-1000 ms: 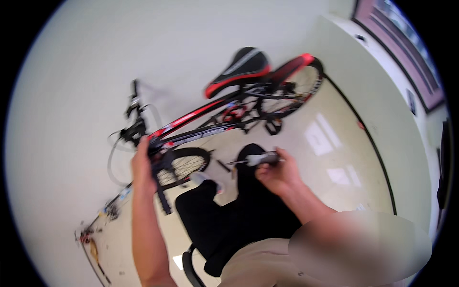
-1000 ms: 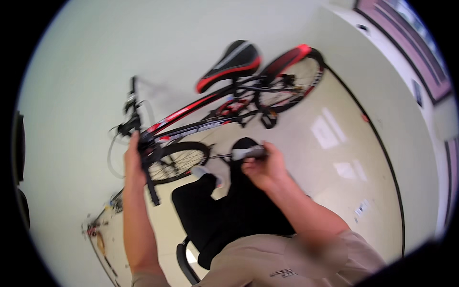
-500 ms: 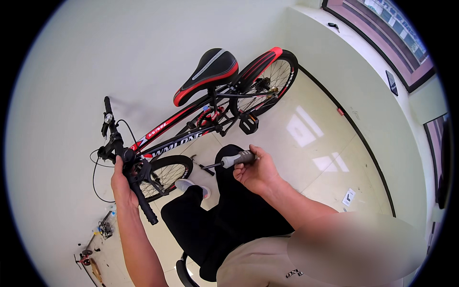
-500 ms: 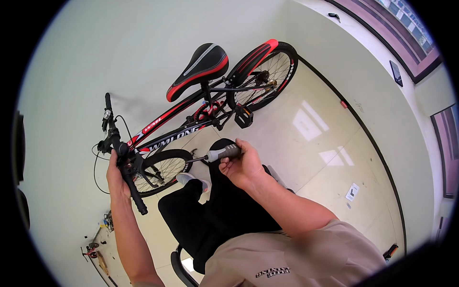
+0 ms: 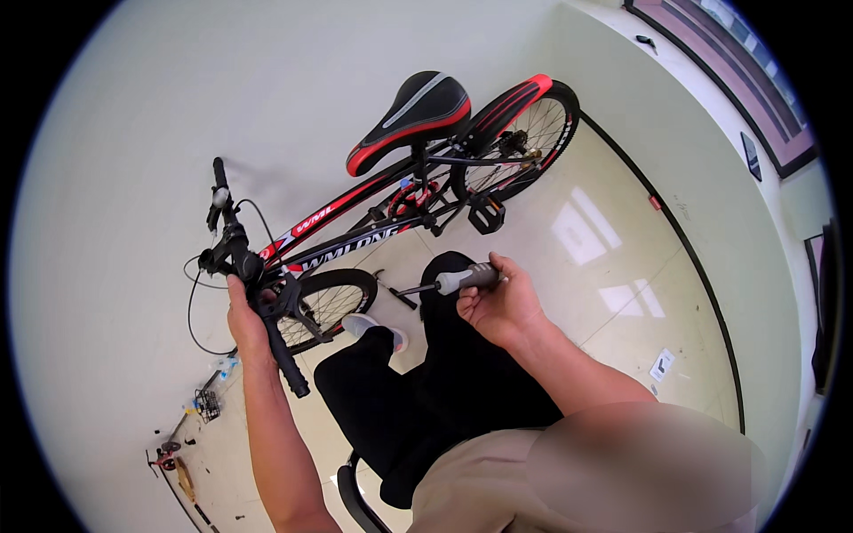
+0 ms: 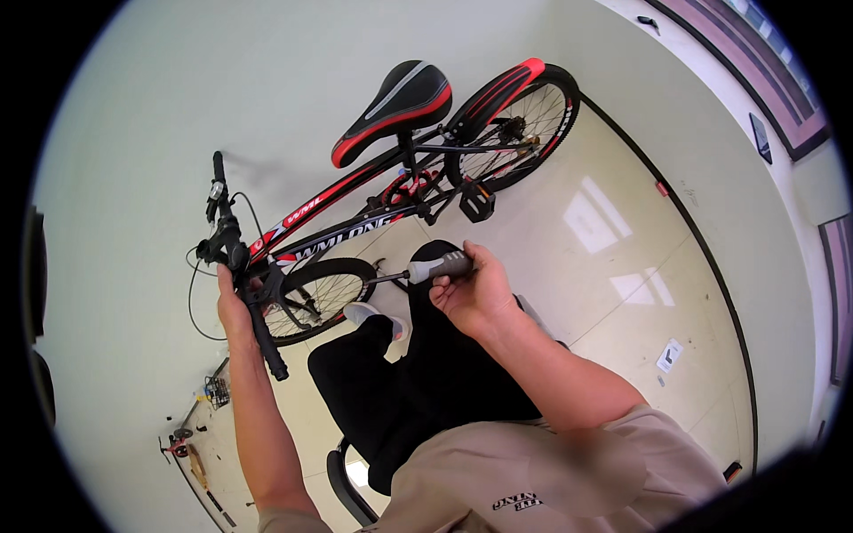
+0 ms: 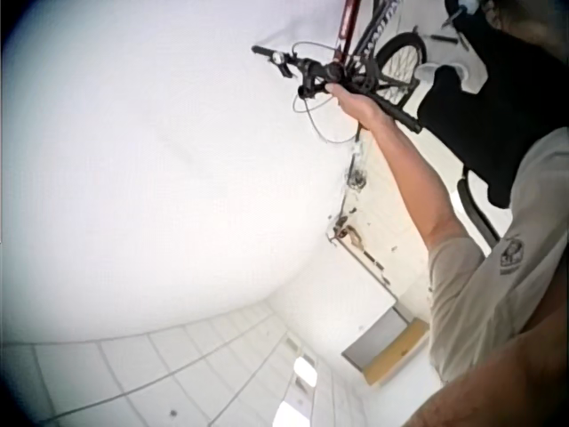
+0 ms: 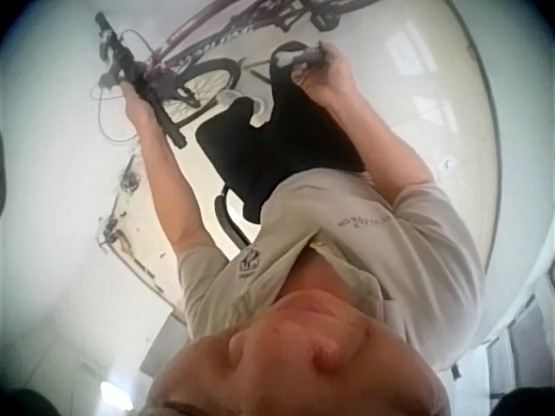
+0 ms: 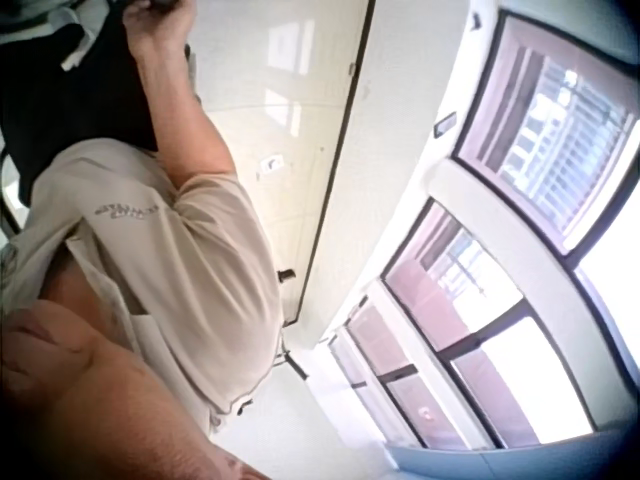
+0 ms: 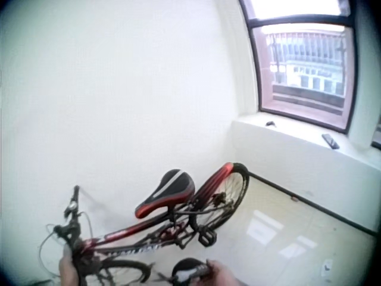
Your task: The person assembles a bicycle by attaching the handlebar stem to the frame and tightening it with a screwdriver. They then install the pedals onto the crank arms and secure them with a wrench.
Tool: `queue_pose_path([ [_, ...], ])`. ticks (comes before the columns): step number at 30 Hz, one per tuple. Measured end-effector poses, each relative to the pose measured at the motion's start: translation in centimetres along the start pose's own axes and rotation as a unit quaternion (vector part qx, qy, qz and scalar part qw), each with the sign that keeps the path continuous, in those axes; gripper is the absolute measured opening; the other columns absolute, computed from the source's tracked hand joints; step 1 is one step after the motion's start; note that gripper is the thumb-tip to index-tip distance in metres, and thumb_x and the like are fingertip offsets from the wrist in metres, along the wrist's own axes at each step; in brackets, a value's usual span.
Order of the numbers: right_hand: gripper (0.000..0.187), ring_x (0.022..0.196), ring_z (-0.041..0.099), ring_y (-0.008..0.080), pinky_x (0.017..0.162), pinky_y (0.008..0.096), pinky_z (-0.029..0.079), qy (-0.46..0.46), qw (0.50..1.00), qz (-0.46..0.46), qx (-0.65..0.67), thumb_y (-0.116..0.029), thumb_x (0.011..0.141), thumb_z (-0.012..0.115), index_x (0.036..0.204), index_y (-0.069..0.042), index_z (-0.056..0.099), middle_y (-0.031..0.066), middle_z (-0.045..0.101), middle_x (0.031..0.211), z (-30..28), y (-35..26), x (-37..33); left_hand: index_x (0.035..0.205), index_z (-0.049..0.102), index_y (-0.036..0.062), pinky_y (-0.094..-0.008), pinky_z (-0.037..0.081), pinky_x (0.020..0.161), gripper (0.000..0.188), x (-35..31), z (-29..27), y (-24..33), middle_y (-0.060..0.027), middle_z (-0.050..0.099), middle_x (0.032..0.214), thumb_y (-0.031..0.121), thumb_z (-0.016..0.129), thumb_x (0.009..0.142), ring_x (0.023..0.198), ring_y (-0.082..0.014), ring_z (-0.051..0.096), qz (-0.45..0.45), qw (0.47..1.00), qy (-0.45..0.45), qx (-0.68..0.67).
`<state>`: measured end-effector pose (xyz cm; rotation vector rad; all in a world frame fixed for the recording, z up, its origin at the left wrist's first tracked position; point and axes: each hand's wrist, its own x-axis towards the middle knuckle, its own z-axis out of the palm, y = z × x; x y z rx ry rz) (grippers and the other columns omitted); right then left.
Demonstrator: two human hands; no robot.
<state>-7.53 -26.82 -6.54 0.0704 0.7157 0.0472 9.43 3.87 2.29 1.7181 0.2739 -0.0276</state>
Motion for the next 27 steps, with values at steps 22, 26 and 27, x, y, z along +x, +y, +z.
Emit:
queue_pose_path([
  [22, 0.027, 0.068, 0.049, 0.0188, 0.062, 0.0319, 0.043, 0.001, 1.0, -0.022, 0.008, -0.03, 0.101, 0.049, 0.086, -0.007, 0.047, 0.0074, 0.054, 0.079, -0.1, -0.2, -0.3, 0.103, 0.064, 0.001, -0.0314, 0.049, 0.056, 0.062, -2.0, 1.3, 1.4, -0.0064, 0.06, 0.075, 0.059, 0.041, 0.101, 0.061, -0.016, 0.058, -0.012, 0.999, 0.024, 0.031],
  [26, 0.027, 0.067, 0.049, 0.0185, 0.062, 0.0318, 0.043, -0.002, 1.0, -0.018, 0.005, -0.029, 0.102, 0.047, 0.087, -0.007, 0.047, 0.0079, 0.054, 0.079, -0.3, 0.0, -0.1, 0.104, 0.064, 0.0013, -0.0297, 0.049, 0.062, 0.062, -1.7, 0.9, 1.2, -0.0054, 0.059, 0.075, 0.059, 0.041, 0.101, 0.067, -0.0148, 0.058, -0.014, 0.999, 0.015, 0.044],
  [27, 0.027, 0.067, 0.049, 0.0185, 0.062, 0.0317, 0.043, -0.001, 1.0, -0.018, 0.004, -0.029, 0.103, 0.047, 0.088, -0.007, 0.047, 0.0079, 0.054, 0.079, -0.3, 0.0, -0.1, 0.105, 0.063, 0.0015, -0.0293, 0.049, 0.064, 0.061, -1.4, 0.5, 1.0, -0.0051, 0.059, 0.075, 0.058, 0.041, 0.101, 0.069, -0.0143, 0.058, -0.013, 0.998, 0.013, 0.055],
])
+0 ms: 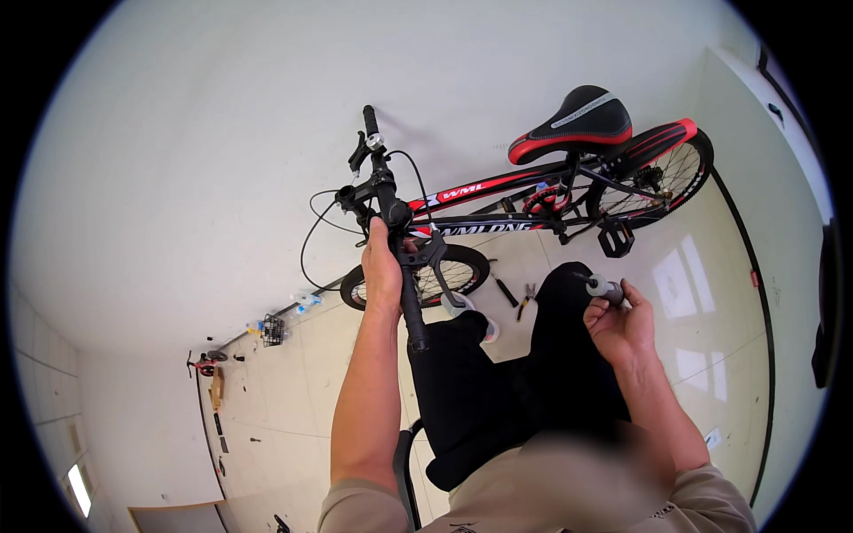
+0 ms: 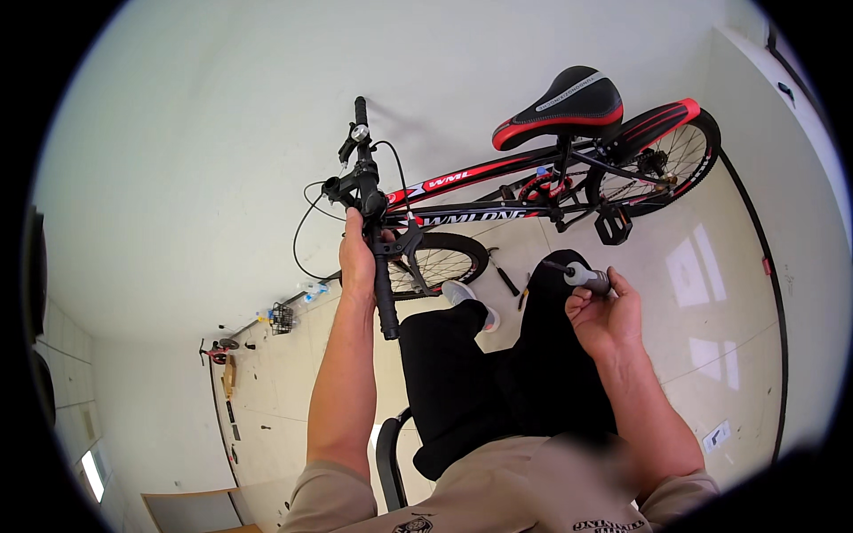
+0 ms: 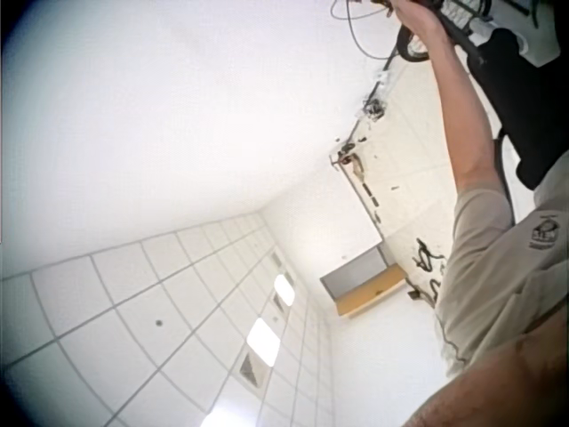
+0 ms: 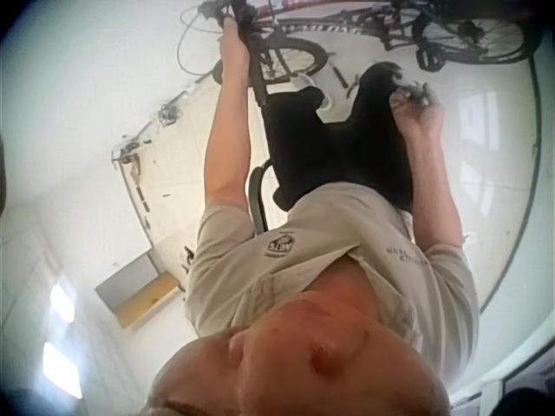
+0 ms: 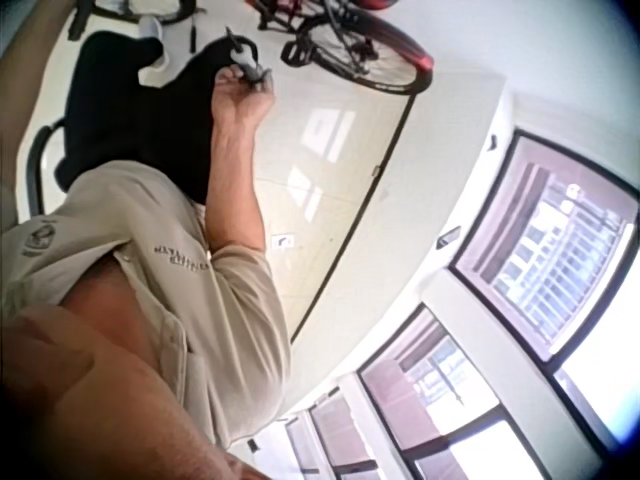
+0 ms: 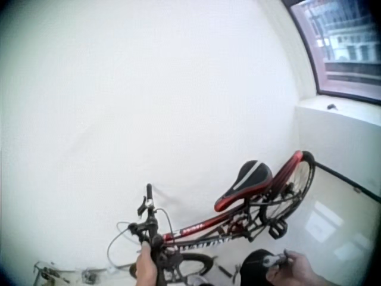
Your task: The person assembles a bicycle by attaching the handlebar stem to the frame and tightening it with a screwdriver. They then install the pedals onto the crank arms and secure them with a wrench.
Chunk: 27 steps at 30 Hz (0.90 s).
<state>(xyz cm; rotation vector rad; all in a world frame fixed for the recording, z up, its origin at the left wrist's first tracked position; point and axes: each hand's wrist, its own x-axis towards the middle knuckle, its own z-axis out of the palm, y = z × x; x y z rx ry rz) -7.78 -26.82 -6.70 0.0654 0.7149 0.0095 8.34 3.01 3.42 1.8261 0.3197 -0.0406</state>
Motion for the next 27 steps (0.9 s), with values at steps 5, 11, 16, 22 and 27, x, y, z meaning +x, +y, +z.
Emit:
queue_pose_path([
  [5, 0.027, 0.068, 0.049, 0.0181, 0.062, 0.0313, 0.043, -0.015, 1.0, 0.003, -0.01, -0.029, 0.105, 0.045, 0.089, -0.007, 0.048, 0.0082, 0.055, 0.081, 0.1, 0.3, 0.0, 0.121, 0.059, 0.0022, -0.0285, 0.048, 0.07, 0.055, -0.3, 0.3, 0.0, -0.006, 0.061, 0.088, 0.051, 0.043, 0.103, 0.076, -0.0135, 0.057, 0.037, 0.998, -0.005, -0.051],
  [11, 0.028, 0.067, 0.049, 0.0182, 0.062, 0.0316, 0.043, -0.025, 0.999, -0.012, -0.041, -0.03, 0.104, 0.044, 0.091, -0.005, 0.049, 0.0084, 0.055, 0.081, 0.0, 0.3, 0.2, 0.14, 0.048, 0.0045, -0.0372, 0.046, 0.088, 0.049, -0.7, 1.2, 0.8, -0.0098, 0.062, 0.111, 0.038, 0.045, 0.104, 0.098, -0.022, 0.057, 0.196, 0.967, 0.106, 0.125],
  [16, 0.029, 0.068, 0.049, 0.0183, 0.063, 0.0317, 0.043, -0.04, 0.998, -0.018, -0.054, -0.03, 0.104, 0.044, 0.093, -0.004, 0.051, 0.0086, 0.056, 0.082, -0.3, -0.1, 0.8, 0.141, 0.05, 0.0101, -0.0491, 0.034, 0.105, 0.039, -0.1, 0.5, 0.5, -0.0114, 0.059, 0.125, 0.018, 0.045, 0.103, 0.127, -0.0318, 0.045, 0.353, 0.858, 0.062, 0.367],
  [22, 0.03, 0.068, 0.048, 0.0183, 0.062, 0.0318, 0.043, -0.032, 0.996, -0.043, -0.075, -0.03, 0.104, 0.044, 0.096, -0.002, 0.052, 0.0085, 0.056, 0.083, -0.3, 0.0, 1.1, 0.138, 0.05, 0.0005, -0.0371, 0.044, 0.102, 0.04, 1.3, 0.4, -0.6, -0.0198, 0.061, 0.127, 0.013, 0.04, 0.102, 0.116, -0.0319, 0.059, 0.324, 0.936, 0.046, 0.129],
  [27, 0.03, 0.073, 0.05, 0.0196, 0.066, 0.0336, 0.044, -0.066, 0.989, -0.065, -0.115, -0.03, 0.103, 0.046, 0.104, -0.001, 0.054, 0.0095, 0.058, 0.09, 0.4, 0.7, 0.5, 0.136, 0.05, -0.0047, -0.0324, 0.043, 0.104, 0.042, 1.7, 0.0, -0.9, -0.0179, 0.062, 0.13, 0.015, 0.036, 0.101, 0.118, -0.0239, 0.059, 0.256, 0.965, -0.017, -0.05],
])
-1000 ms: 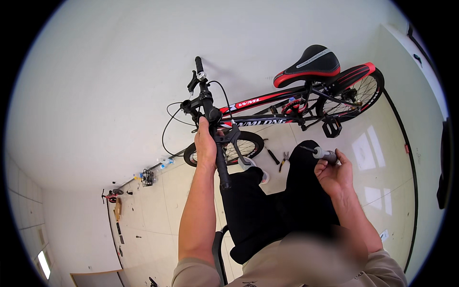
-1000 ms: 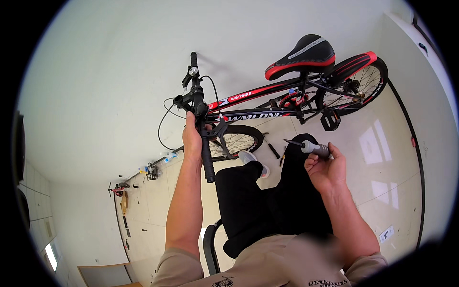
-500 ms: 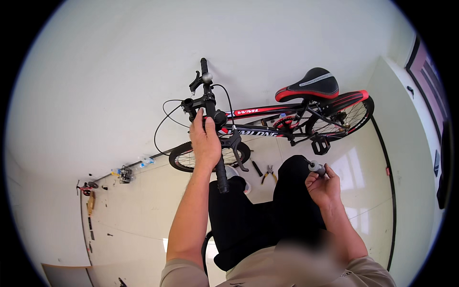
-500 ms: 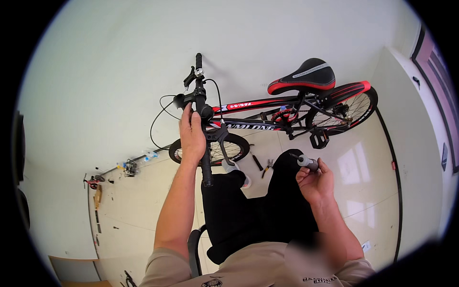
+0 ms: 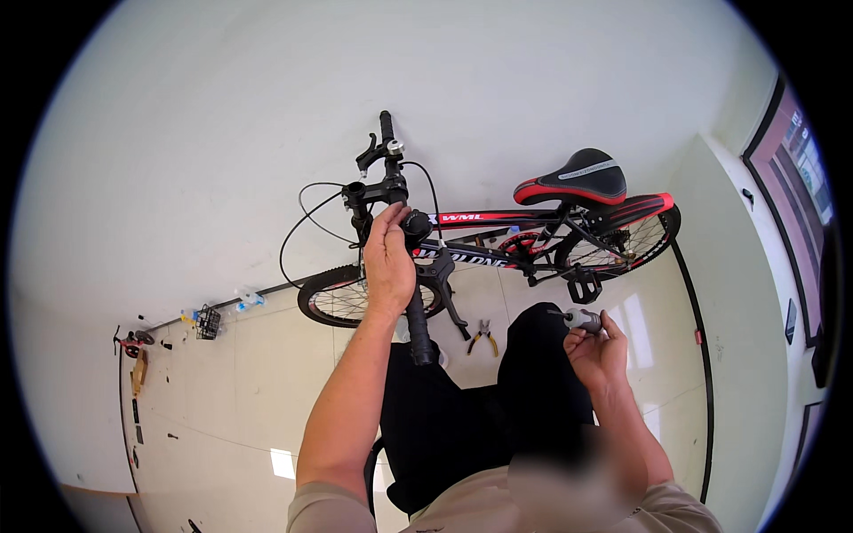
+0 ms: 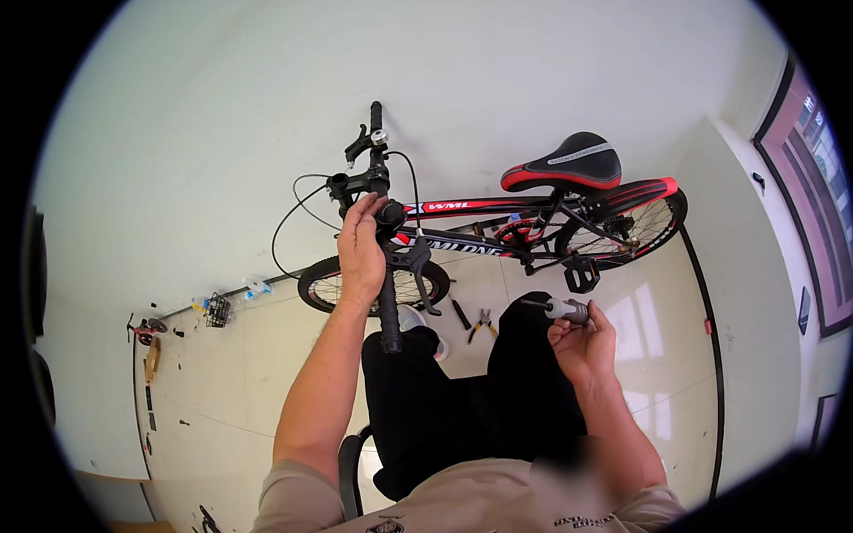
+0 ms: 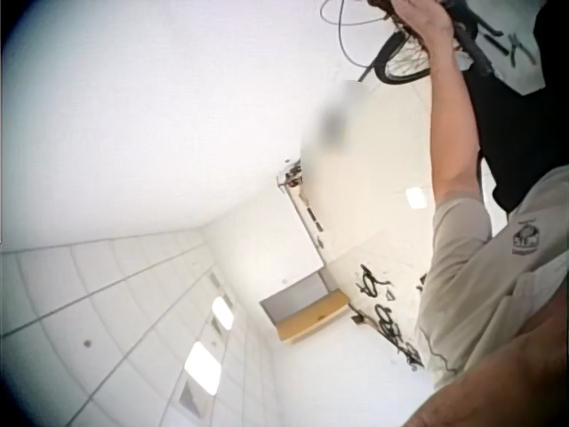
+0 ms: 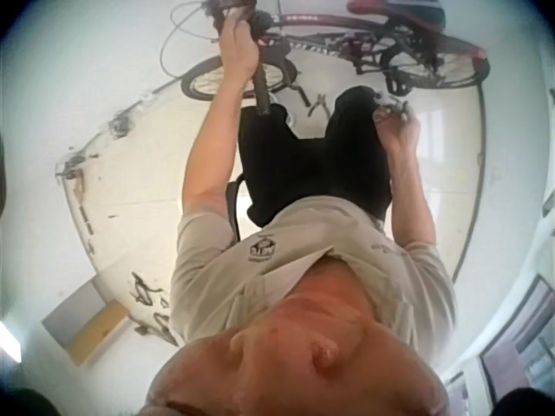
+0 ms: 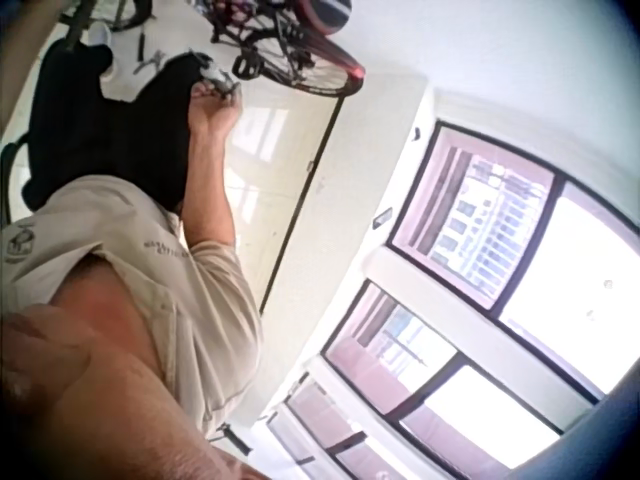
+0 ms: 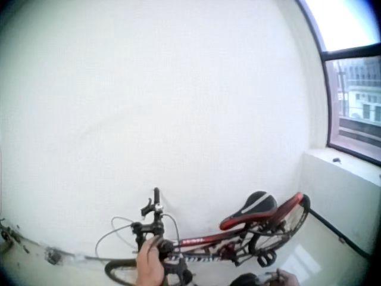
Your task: The person assembles a bicycle by attaching the handlebar stem to the frame and tightening it with a screwdriver. They then install the pedals onto the crank arms and secure them with a wrench.
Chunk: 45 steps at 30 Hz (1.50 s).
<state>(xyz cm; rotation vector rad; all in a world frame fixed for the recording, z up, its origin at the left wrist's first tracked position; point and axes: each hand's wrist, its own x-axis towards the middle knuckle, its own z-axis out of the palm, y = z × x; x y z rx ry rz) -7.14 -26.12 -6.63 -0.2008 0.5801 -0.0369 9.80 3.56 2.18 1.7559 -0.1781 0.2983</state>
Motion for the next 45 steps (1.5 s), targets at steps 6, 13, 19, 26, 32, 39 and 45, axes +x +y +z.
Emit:
queue_pose_path([
  [6, 0.032, 0.083, 0.056, 0.024, 0.079, 0.0385, 0.049, -0.06, 0.997, -0.011, -0.055, -0.03, 0.101, 0.05, 0.116, -0.001, 0.055, 0.0132, 0.061, 0.107, 2.0, 1.4, -1.0, 0.135, 0.05, -0.0044, -0.0304, 0.047, 0.1, 0.044, -0.3, 0.1, 0.4, -0.0162, 0.062, 0.131, 0.015, 0.033, 0.1, 0.115, -0.0198, 0.059, -0.051, 0.987, 0.027, -0.148],
  [13, 0.04, 0.102, 0.06, 0.0267, 0.093, 0.0426, 0.049, -0.221, 0.958, -0.092, -0.16, -0.029, 0.102, 0.053, 0.128, 0.0, 0.05, 0.0154, 0.059, 0.125, 8.2, 2.9, -0.2, 0.141, 0.036, -0.0048, -0.038, 0.061, 0.075, 0.048, -0.6, 0.2, 0.6, -0.0197, 0.058, 0.127, 0.02, 0.028, 0.1, 0.101, -0.0263, 0.063, -0.112, 0.967, 0.037, -0.228],
  [19, 0.04, 0.118, 0.059, 0.0286, 0.102, 0.0462, 0.049, -0.327, 0.887, -0.181, -0.273, -0.015, 0.1, 0.059, 0.134, 0.003, 0.048, 0.0178, 0.056, 0.133, 12.0, 4.8, 1.8, 0.139, 0.04, -0.0037, -0.0357, 0.057, 0.069, 0.046, -0.6, 0.3, 0.1, -0.0167, 0.06, 0.123, 0.021, 0.028, 0.101, 0.09, -0.0248, 0.065, -0.084, 0.968, 0.027, -0.234],
  [26, 0.035, 0.12, 0.059, 0.022, 0.103, 0.0399, 0.049, -0.356, 0.845, -0.231, -0.326, -0.014, 0.102, 0.056, 0.132, 0.003, 0.05, 0.0151, 0.058, 0.131, 14.0, 5.9, 3.4, 0.141, 0.039, 0.0012, -0.04, 0.052, 0.078, 0.047, -0.9, 0.4, -0.2, -0.0186, 0.06, 0.114, 0.024, 0.02, 0.105, 0.088, -0.0275, 0.061, -0.105, 0.968, 0.041, -0.226],
  [32, 0.03, 0.114, 0.059, 0.0146, 0.102, 0.0314, 0.047, -0.378, 0.846, -0.181, -0.329, -0.004, 0.101, 0.054, 0.13, 0.001, 0.053, 0.0091, 0.062, 0.123, 15.2, 4.5, 4.2, 0.142, 0.039, 0.0031, -0.0401, 0.053, 0.078, 0.047, -0.9, 0.1, -0.4, -0.0186, 0.06, 0.12, 0.025, 0.021, 0.105, 0.09, -0.0278, 0.062, -0.12, 0.967, 0.043, -0.22],
  [39, 0.029, 0.111, 0.058, 0.013, 0.098, 0.0319, 0.048, -0.382, 0.841, -0.165, -0.345, -0.005, 0.101, 0.054, 0.129, -0.001, 0.053, 0.0083, 0.062, 0.12, 15.7, 4.1, 5.1, 0.14, 0.038, -0.0006, -0.0388, 0.053, 0.079, 0.045, -1.0, 0.6, 0.3, -0.018, 0.059, 0.124, 0.021, 0.023, 0.104, 0.095, -0.0279, 0.063, -0.104, 0.969, 0.052, -0.217],
  [45, 0.038, 0.109, 0.061, 0.0264, 0.094, 0.036, 0.05, -0.433, 0.68, -0.318, -0.499, 0.003, 0.09, 0.063, 0.126, -0.003, 0.053, 0.013, 0.06, 0.122, 16.5, 3.4, 4.3, 0.141, 0.037, -0.0001, -0.0392, 0.053, 0.08, 0.045, -0.9, 0.4, 0.5, -0.0182, 0.058, 0.129, 0.02, 0.025, 0.102, 0.097, -0.0274, 0.063, -0.107, 0.975, 0.045, -0.188],
])
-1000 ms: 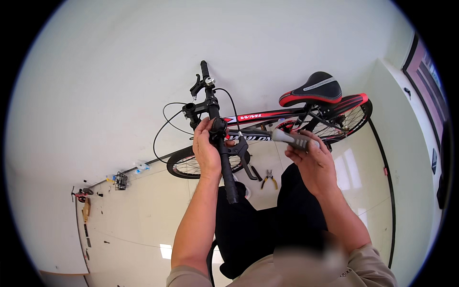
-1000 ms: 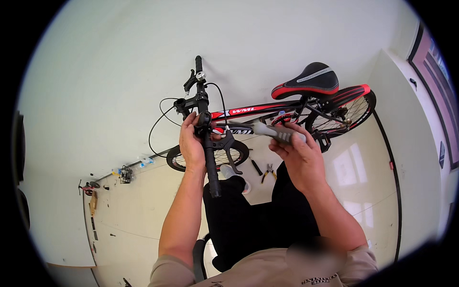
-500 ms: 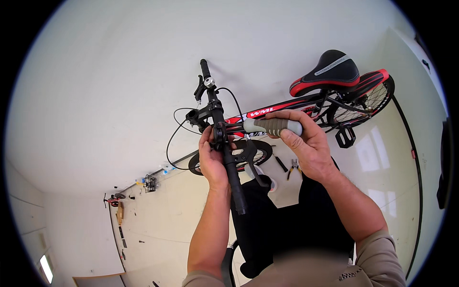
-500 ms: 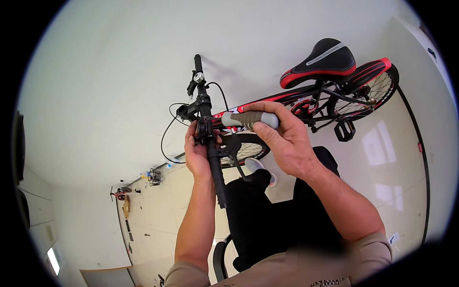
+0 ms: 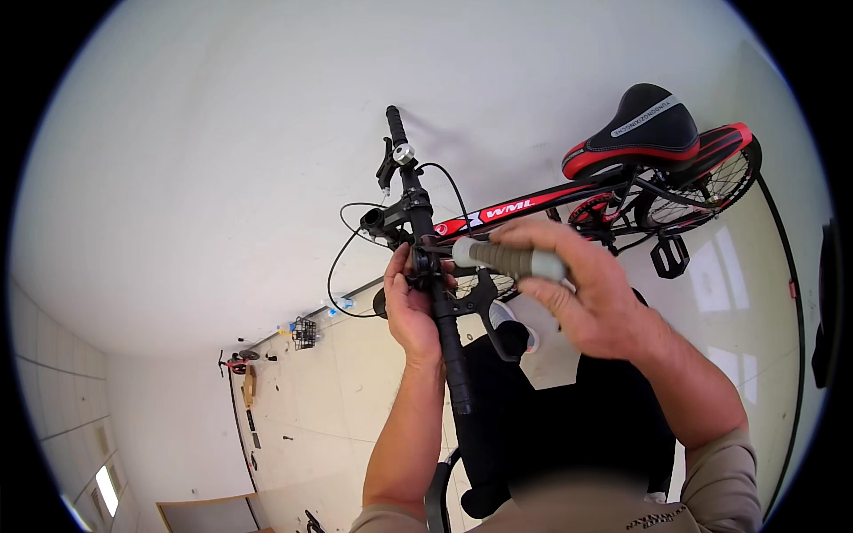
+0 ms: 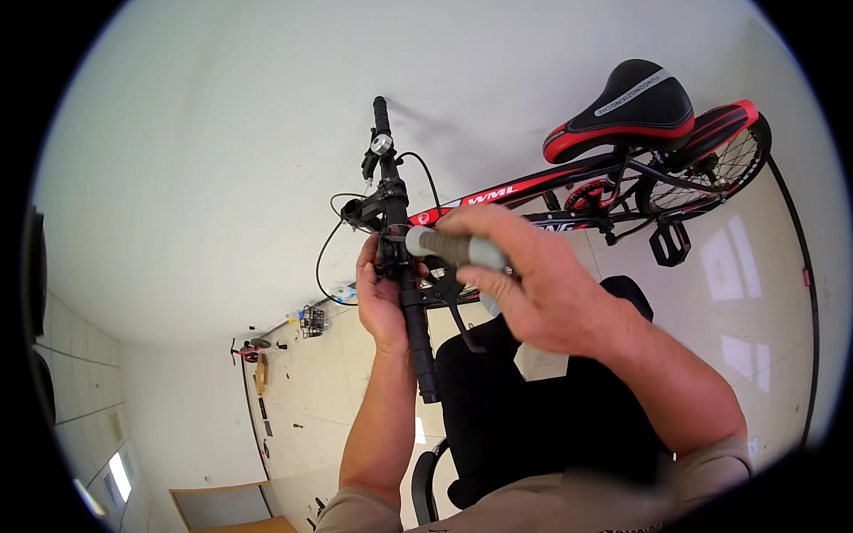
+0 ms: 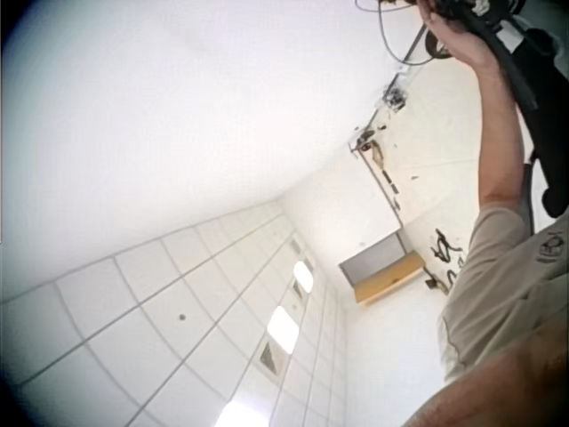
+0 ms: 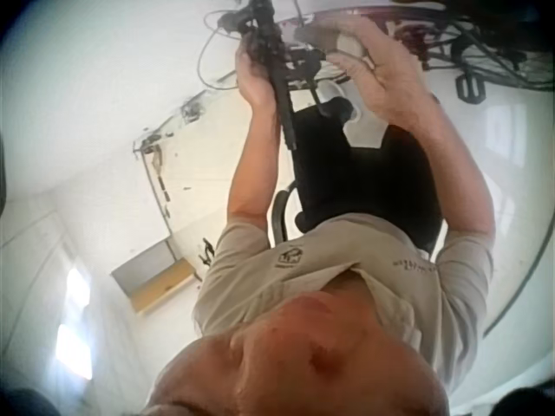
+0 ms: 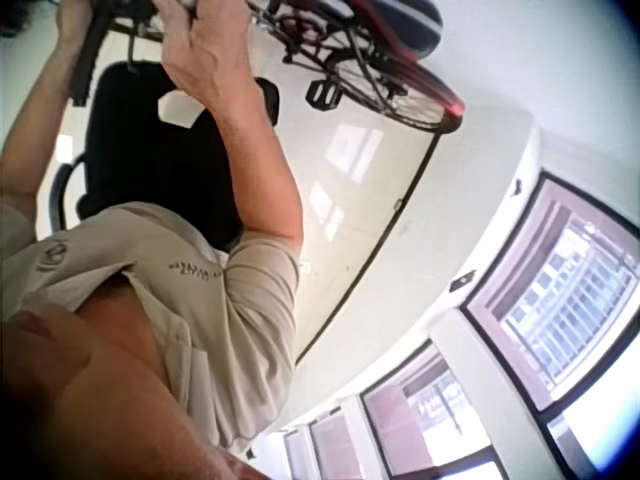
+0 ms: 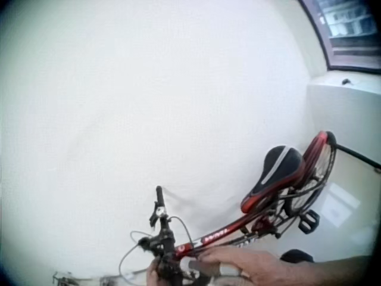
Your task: The person assembles a bicycle by attaching the handlebar stem to the frame and tightening it with a screwdriver. They then install the pedals onto the crank arms and secure them with a wrench.
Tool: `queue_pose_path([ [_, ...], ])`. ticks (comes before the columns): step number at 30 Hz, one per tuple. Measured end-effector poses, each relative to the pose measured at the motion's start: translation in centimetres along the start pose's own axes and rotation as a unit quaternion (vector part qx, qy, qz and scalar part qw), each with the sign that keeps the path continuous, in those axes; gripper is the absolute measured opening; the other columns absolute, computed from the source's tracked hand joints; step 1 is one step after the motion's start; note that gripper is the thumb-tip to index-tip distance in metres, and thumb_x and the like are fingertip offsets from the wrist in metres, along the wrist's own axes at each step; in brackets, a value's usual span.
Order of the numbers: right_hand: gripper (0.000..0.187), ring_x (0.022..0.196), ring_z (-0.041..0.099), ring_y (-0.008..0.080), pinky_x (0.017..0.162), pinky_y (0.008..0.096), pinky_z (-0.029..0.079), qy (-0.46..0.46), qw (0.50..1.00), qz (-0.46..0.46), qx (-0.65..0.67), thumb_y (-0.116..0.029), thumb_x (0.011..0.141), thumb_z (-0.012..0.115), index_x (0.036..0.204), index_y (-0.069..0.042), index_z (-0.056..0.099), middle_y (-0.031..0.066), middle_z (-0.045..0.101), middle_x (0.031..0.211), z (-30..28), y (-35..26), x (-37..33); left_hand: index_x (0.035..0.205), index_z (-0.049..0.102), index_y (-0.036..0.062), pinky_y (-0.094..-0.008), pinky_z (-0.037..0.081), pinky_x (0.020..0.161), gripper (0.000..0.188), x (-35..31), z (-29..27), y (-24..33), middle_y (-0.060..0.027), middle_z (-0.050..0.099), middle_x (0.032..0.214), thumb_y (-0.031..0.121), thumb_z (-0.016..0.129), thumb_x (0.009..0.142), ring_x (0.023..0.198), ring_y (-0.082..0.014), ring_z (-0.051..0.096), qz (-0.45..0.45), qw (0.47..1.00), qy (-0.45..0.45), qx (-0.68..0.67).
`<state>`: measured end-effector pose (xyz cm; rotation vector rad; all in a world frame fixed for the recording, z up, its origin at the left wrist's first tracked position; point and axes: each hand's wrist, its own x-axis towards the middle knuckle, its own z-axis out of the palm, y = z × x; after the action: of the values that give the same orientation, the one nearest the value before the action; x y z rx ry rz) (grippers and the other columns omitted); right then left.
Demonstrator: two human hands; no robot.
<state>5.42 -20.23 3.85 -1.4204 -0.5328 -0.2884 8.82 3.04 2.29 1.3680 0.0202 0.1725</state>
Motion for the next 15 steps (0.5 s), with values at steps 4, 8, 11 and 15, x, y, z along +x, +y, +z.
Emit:
queue_pose_path([
  [4, 0.048, 0.111, 0.057, 0.0372, 0.094, 0.0405, 0.05, -0.085, 0.984, -0.087, -0.132, 0.008, 0.078, 0.069, 0.123, -0.003, 0.054, 0.0151, 0.058, 0.125, 0.3, -1.6, -0.3, 0.142, 0.038, 0.0025, -0.0395, 0.054, 0.084, 0.046, 0.0, 0.1, 0.1, -0.0181, 0.056, 0.135, 0.022, 0.024, 0.103, 0.107, -0.0268, 0.061, 0.002, 1.0, 0.006, 0.006],
  [8, 0.049, 0.117, 0.056, 0.0372, 0.094, 0.0409, 0.05, -0.081, 0.987, -0.071, -0.12, 0.01, 0.079, 0.067, 0.124, -0.002, 0.053, 0.0159, 0.058, 0.127, 0.3, -1.5, -1.3, 0.142, 0.039, 0.0041, -0.0399, 0.054, 0.089, 0.046, 0.0, 0.2, 0.1, -0.0181, 0.053, 0.139, 0.023, 0.023, 0.104, 0.117, -0.0269, 0.059, -0.001, 1.0, 0.005, 0.009],
  [11, 0.043, 0.117, 0.058, 0.0366, 0.097, 0.0392, 0.049, 0.038, 0.998, -0.035, -0.043, 0.01, 0.085, 0.064, 0.125, 0.0, 0.052, 0.0193, 0.058, 0.128, 0.8, -0.4, -2.3, 0.143, 0.035, 0.0003, -0.0387, 0.053, 0.081, 0.047, -0.2, 0.9, 0.4, -0.0194, 0.057, 0.131, 0.02, 0.026, 0.101, 0.097, -0.028, 0.063, 0.002, 1.0, 0.02, -0.005],
  [15, 0.039, 0.119, 0.059, 0.0337, 0.1, 0.0389, 0.047, 0.077, 0.996, -0.04, -0.021, 0.008, 0.091, 0.058, 0.129, 0.002, 0.049, 0.0222, 0.057, 0.129, 1.1, 0.3, -2.6, 0.143, 0.035, 0.0014, -0.0388, 0.053, 0.08, 0.046, 0.0, 0.2, -0.2, -0.019, 0.057, 0.132, 0.022, 0.026, 0.103, 0.092, -0.0274, 0.063, 0.007, 1.0, 0.005, -0.003],
])
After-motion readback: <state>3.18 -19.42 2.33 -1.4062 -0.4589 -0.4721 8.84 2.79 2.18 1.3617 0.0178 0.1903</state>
